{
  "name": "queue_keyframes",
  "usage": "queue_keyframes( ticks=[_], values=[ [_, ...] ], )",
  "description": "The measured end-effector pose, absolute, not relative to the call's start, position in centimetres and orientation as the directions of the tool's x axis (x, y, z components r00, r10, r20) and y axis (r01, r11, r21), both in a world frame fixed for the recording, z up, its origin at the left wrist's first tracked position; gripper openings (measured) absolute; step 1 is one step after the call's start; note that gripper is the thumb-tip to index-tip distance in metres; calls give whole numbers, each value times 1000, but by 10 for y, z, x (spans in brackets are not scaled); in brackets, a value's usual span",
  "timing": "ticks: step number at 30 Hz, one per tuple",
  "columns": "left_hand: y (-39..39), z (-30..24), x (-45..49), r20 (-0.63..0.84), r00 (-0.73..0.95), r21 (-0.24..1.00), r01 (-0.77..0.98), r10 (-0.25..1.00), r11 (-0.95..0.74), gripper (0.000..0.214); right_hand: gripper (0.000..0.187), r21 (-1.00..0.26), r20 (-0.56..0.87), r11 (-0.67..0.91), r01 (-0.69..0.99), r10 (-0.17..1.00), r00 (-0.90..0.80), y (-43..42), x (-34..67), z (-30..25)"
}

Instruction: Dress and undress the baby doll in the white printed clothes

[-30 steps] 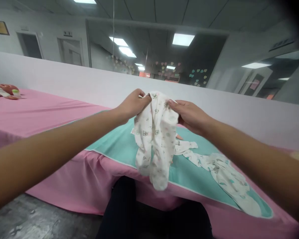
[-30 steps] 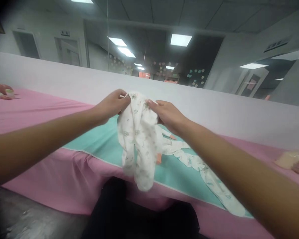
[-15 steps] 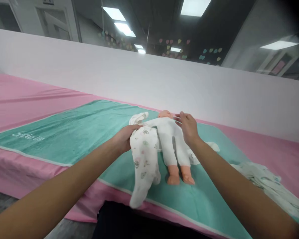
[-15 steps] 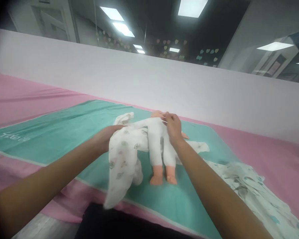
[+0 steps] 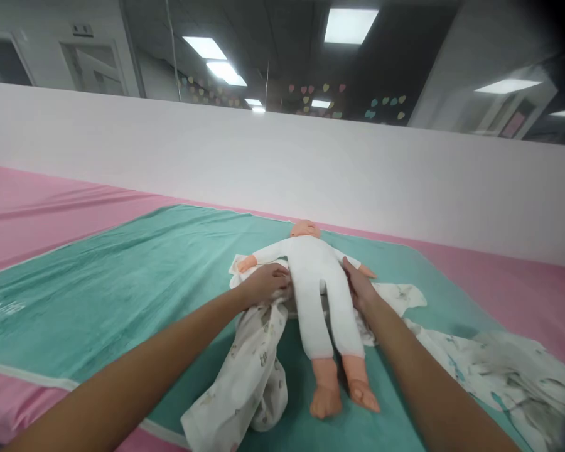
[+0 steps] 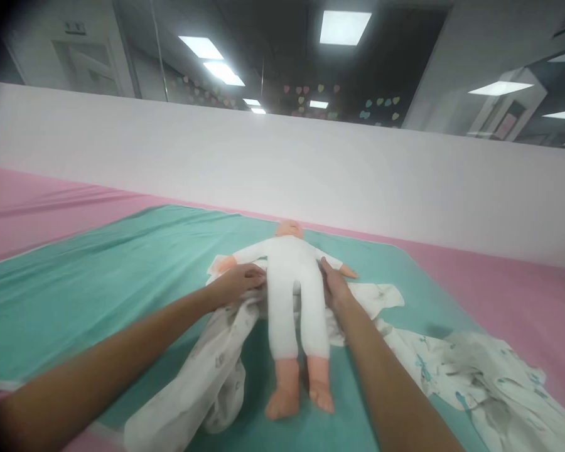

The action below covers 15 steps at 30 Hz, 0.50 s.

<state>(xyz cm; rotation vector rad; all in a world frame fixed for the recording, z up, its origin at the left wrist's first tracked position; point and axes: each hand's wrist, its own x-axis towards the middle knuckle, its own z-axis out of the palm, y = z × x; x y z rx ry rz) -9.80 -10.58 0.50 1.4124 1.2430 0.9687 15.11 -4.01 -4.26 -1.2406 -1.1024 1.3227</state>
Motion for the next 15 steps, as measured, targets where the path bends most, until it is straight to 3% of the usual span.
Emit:
queue_keyframes(
  ticks=[2,6,10,15],
  values=[
    [-98,-1,-81,-83,187,996,50,979,75,15,51,-966,-125,-152,-211,983,-136,-44,151,-40],
    [-85,-13,-68,-71,-108,986,-159,992,53,14,57,-945,-76,-147,-291,967,-243,-57,150,-37],
    [-82,-23,-81,229,-286,973,82,931,-214,19,59,-928,-94,-185,-323,956,-278,-64,147,-35],
    [-87,-31,-87,255,-77,939,260,964,-228,34,55,-904,-145,-220,-366,964,-221,-51,142,-31]
  ],
)
